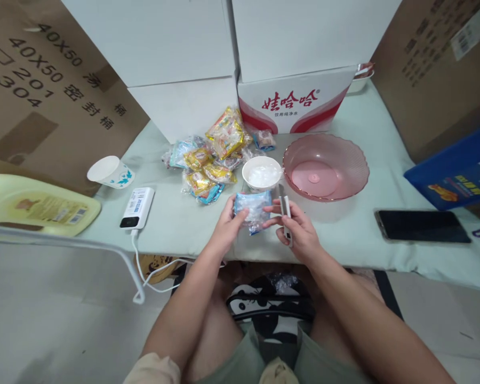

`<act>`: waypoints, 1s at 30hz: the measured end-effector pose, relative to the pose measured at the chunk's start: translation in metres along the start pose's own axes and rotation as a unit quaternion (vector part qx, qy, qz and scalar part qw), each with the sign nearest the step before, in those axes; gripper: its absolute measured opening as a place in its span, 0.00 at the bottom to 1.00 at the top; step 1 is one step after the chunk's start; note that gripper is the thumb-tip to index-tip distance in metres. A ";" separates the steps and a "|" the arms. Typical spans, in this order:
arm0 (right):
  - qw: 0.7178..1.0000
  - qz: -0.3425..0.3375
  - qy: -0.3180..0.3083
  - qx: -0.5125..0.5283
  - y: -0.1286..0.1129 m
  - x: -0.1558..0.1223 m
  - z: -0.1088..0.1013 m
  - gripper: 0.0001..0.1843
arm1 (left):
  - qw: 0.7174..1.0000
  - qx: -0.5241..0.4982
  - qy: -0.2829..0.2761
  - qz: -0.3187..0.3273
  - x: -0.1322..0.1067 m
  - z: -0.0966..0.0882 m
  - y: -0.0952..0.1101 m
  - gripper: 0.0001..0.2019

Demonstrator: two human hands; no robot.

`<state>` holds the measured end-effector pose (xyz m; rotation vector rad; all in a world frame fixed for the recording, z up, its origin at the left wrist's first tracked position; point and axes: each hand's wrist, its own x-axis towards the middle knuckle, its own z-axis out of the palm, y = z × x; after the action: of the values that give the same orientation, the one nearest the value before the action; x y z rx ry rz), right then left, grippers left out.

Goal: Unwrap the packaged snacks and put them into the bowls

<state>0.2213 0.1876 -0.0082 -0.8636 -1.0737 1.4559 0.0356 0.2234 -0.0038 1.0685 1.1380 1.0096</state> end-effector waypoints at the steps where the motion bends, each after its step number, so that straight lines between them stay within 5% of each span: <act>1: 0.998 -0.033 0.012 -0.054 -0.002 -0.003 -0.005 0.19 | 1.000 -0.022 0.016 -0.013 0.002 0.000 0.001 0.30; 6: 0.946 -0.115 0.046 -0.300 -0.007 -0.011 -0.018 0.13 | 0.999 -0.032 0.028 -0.024 0.007 -0.003 0.000 0.30; 10: 0.944 -0.076 0.051 -0.318 -0.002 -0.007 -0.015 0.09 | 1.000 0.021 -0.009 -0.007 0.005 -0.003 -0.002 0.34; 15: 0.925 -0.117 0.047 -0.358 0.001 0.000 -0.013 0.08 | 0.995 0.077 -0.050 0.027 0.002 -0.003 0.000 0.35; 20: 0.893 -0.125 0.063 -0.428 -0.001 0.004 -0.031 0.10 | 1.000 -0.007 0.013 0.021 0.003 -0.016 0.007 0.32; 24: 0.843 -0.113 0.108 -0.515 0.000 0.001 -0.059 0.12 | 0.992 -0.121 0.048 0.007 0.003 -0.029 0.016 0.32; 30: 0.739 -0.106 0.138 -0.650 0.004 -0.008 -0.079 0.13 | 0.984 -0.174 -0.001 -0.027 0.003 -0.023 0.016 0.30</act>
<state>0.2945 0.1920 -0.0384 -1.7486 -1.8571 0.1372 0.0124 0.2323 0.0089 0.7546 0.9405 1.1161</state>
